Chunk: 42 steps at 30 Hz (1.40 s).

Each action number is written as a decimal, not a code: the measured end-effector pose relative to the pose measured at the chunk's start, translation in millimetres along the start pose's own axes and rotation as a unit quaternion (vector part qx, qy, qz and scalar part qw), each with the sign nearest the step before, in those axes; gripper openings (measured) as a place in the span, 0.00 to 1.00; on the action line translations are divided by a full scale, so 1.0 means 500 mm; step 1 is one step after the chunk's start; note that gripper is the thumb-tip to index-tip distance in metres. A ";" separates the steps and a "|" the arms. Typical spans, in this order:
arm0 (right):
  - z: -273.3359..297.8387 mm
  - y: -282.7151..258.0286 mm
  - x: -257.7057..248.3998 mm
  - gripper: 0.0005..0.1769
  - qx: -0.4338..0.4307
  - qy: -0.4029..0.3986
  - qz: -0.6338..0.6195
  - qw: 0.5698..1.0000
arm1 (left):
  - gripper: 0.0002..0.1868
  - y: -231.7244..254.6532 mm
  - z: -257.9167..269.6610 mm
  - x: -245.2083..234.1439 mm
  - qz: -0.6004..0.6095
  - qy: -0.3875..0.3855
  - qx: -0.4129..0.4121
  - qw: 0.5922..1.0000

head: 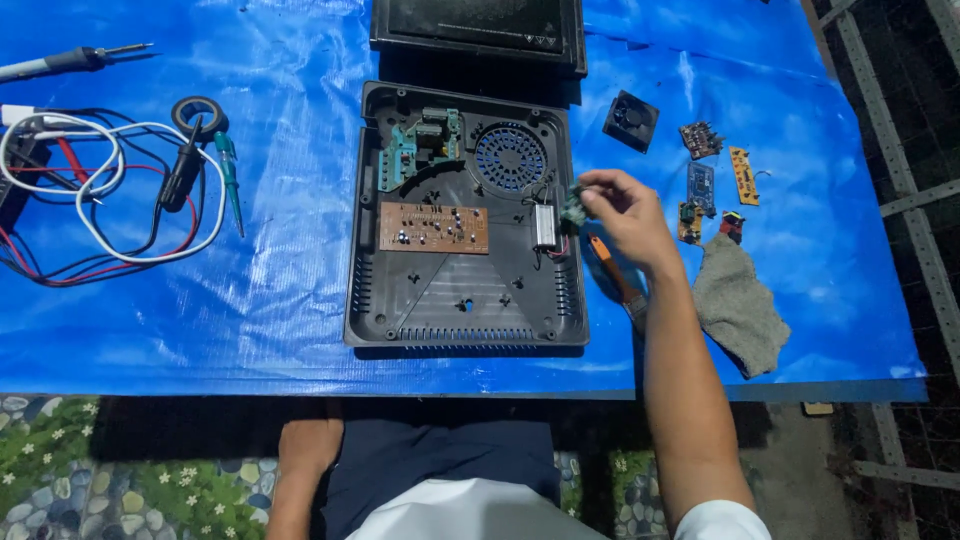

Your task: The person places various circuit boards and electronic components into an open black plastic casing on a blue tarp. They arrange the boards inside the casing and then pick up a small black fan to position it within the assembly.

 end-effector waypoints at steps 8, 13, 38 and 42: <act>-0.028 -0.059 0.155 0.11 0.016 -0.097 0.179 0.979 | 0.34 0.022 0.025 -0.016 0.009 0.028 0.046 0.999; -0.033 -0.059 0.192 0.10 -0.062 -0.072 0.324 0.941 | 0.40 0.011 0.034 -0.018 0.012 -0.003 0.022 1.000; -0.003 -0.060 0.203 0.21 -0.052 -0.118 0.435 0.891 | 0.36 0.018 0.040 -0.029 0.041 0.036 0.034 0.998; -0.008 -0.049 0.204 0.32 -0.055 -0.118 0.445 0.886 | 0.38 0.016 0.036 -0.023 0.032 0.022 0.035 0.999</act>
Point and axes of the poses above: each hand's wrist, its own z-axis away from the middle knuckle, its own x-axis out of the palm, y = z × x, the point moved 9 cm from there along -z, towards the middle knuckle, and after that the axes turned 11 degrees about -y, right-handed, at the moved point
